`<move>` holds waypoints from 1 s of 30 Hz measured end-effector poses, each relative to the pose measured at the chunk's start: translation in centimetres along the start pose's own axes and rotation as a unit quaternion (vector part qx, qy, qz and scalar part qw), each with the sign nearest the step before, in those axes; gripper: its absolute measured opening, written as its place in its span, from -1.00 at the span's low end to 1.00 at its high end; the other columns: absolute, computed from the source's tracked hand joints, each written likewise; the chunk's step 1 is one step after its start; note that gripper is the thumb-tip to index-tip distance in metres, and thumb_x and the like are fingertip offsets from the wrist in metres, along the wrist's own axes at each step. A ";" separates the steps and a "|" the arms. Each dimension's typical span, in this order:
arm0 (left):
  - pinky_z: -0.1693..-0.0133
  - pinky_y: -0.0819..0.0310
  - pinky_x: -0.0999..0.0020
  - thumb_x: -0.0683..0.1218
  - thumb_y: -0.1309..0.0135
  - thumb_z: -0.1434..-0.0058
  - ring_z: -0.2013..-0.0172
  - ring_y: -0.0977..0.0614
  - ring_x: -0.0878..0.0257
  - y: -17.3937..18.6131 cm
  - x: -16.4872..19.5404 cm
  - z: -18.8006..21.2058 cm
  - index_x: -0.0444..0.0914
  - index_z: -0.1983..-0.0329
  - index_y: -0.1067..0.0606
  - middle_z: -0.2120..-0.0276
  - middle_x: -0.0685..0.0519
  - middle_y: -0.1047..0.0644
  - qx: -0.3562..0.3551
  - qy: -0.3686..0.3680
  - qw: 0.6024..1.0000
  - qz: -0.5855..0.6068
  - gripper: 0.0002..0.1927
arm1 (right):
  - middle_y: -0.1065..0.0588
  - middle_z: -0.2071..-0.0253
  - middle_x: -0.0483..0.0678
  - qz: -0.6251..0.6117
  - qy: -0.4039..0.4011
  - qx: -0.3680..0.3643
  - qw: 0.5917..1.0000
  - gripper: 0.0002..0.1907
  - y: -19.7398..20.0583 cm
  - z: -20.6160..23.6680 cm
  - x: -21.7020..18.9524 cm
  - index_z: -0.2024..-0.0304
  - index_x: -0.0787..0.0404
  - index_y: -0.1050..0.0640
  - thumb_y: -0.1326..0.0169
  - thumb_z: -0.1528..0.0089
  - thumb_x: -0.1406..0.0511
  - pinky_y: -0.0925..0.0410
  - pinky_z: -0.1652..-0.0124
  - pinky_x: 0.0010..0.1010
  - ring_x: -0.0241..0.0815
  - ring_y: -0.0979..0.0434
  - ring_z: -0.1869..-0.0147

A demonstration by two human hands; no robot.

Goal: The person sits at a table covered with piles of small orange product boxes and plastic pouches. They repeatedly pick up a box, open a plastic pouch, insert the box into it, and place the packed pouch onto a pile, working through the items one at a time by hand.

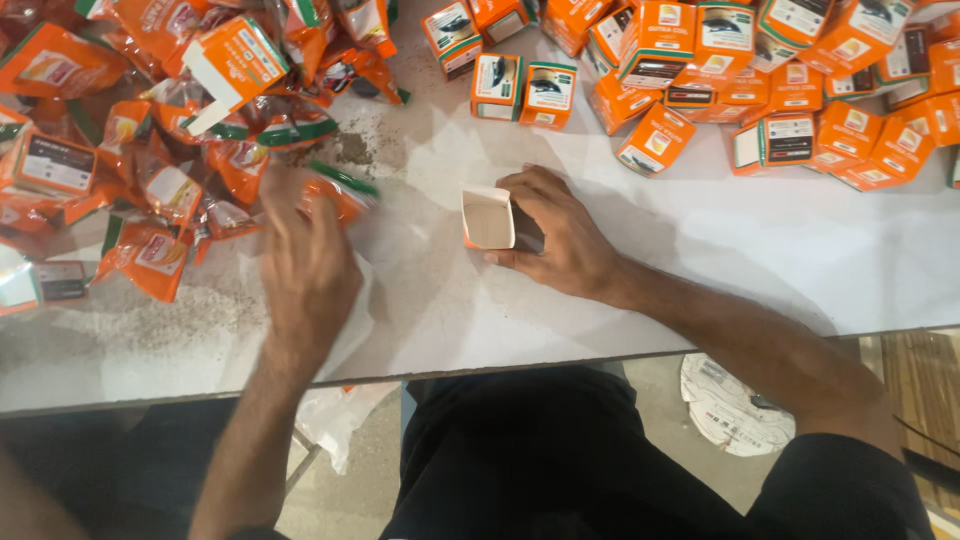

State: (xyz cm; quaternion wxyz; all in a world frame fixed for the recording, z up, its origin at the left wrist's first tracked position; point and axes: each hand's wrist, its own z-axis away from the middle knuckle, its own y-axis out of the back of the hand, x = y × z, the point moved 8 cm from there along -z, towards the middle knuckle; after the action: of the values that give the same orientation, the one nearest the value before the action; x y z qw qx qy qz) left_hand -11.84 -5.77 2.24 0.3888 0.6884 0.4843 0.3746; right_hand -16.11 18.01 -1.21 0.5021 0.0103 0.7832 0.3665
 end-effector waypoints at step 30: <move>-0.41 0.06 -0.47 -0.11 -0.11 -0.36 -0.46 -0.05 -0.39 -1.8 9.9 -2.2 -0.28 -0.09 -0.52 -0.39 -0.35 -0.19 0.027 -0.130 0.966 0.223 -0.72 | -0.47 -0.04 0.17 0.059 0.067 0.053 0.995 -0.32 0.1 0.8 0.1 -0.12 0.34 -0.47 -0.42 -0.02 0.22 -0.25 -0.27 0.05 0.31 -0.40 -0.24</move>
State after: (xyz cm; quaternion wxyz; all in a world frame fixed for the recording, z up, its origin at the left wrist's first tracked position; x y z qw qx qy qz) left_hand -12.01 4.49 2.98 0.3362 0.8319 0.2744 0.3460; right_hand -15.53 18.57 -1.45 0.4249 0.0589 0.8312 0.3537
